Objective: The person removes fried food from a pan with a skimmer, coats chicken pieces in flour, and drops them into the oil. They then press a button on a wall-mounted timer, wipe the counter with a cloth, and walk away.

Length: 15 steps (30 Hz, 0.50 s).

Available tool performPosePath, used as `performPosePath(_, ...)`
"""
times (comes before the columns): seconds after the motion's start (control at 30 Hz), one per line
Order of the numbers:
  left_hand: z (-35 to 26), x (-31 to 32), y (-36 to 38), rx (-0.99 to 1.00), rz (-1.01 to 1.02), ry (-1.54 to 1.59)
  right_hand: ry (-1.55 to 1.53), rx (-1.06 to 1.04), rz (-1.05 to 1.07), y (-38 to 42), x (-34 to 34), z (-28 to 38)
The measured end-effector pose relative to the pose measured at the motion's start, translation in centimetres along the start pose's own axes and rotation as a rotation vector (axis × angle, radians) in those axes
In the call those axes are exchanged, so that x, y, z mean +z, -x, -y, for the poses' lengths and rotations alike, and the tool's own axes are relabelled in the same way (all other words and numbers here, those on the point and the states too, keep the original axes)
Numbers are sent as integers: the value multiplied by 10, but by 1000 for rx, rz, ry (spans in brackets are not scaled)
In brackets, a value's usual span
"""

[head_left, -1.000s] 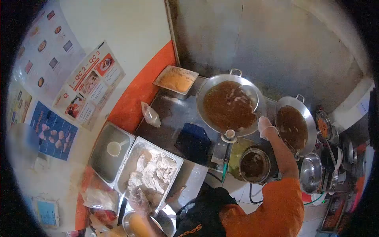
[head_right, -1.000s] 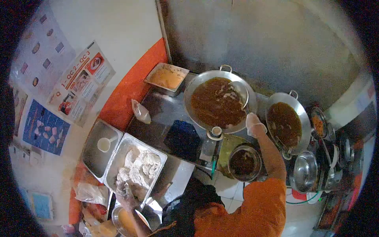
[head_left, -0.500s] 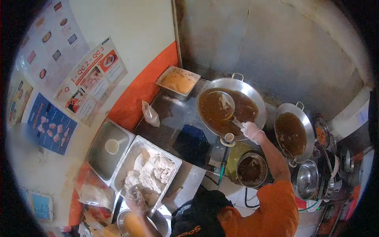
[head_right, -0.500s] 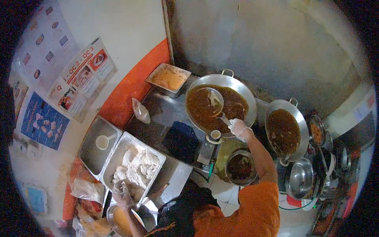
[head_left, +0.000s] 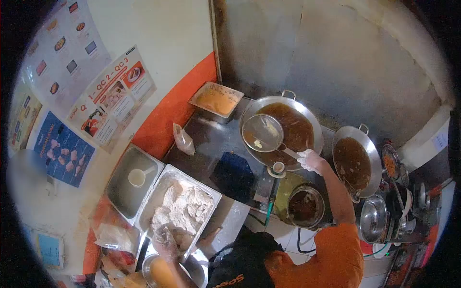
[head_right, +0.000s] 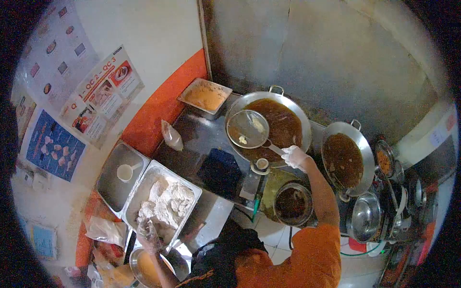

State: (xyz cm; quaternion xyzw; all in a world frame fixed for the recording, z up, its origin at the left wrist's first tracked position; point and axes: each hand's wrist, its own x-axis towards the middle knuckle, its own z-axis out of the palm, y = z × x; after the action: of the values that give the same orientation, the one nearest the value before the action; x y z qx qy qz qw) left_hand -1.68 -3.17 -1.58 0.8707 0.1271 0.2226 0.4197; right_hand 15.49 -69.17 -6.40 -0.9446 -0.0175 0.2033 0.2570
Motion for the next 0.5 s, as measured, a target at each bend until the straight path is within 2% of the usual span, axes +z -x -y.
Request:
performPosePath(0.1,-4,1,1,-56,3,35,346,-221,-110,13,-3,-11)
performPosePath(0.17,-7,-1,0,-94,39,25,651,-300,-233,39,-16,8)
performPosePath(0.23,-9,-7,-2,-118,107,-35,217,-122,-354,53,-24,17)
performPosePath(0.27,-5,-5,-2,-103,86,-28,69,63,-421,68,-35,42)
performPosePath(0.37,12,-1,2,-68,59,-22,623,53,-511,76,-36,18)
performPosePath(0.4,16,-2,2,-61,69,-29,738,130,-428,73,-40,11)
performPosePath(0.5,-3,-3,-1,-39,49,-79,602,461,-458,37,-36,-55)
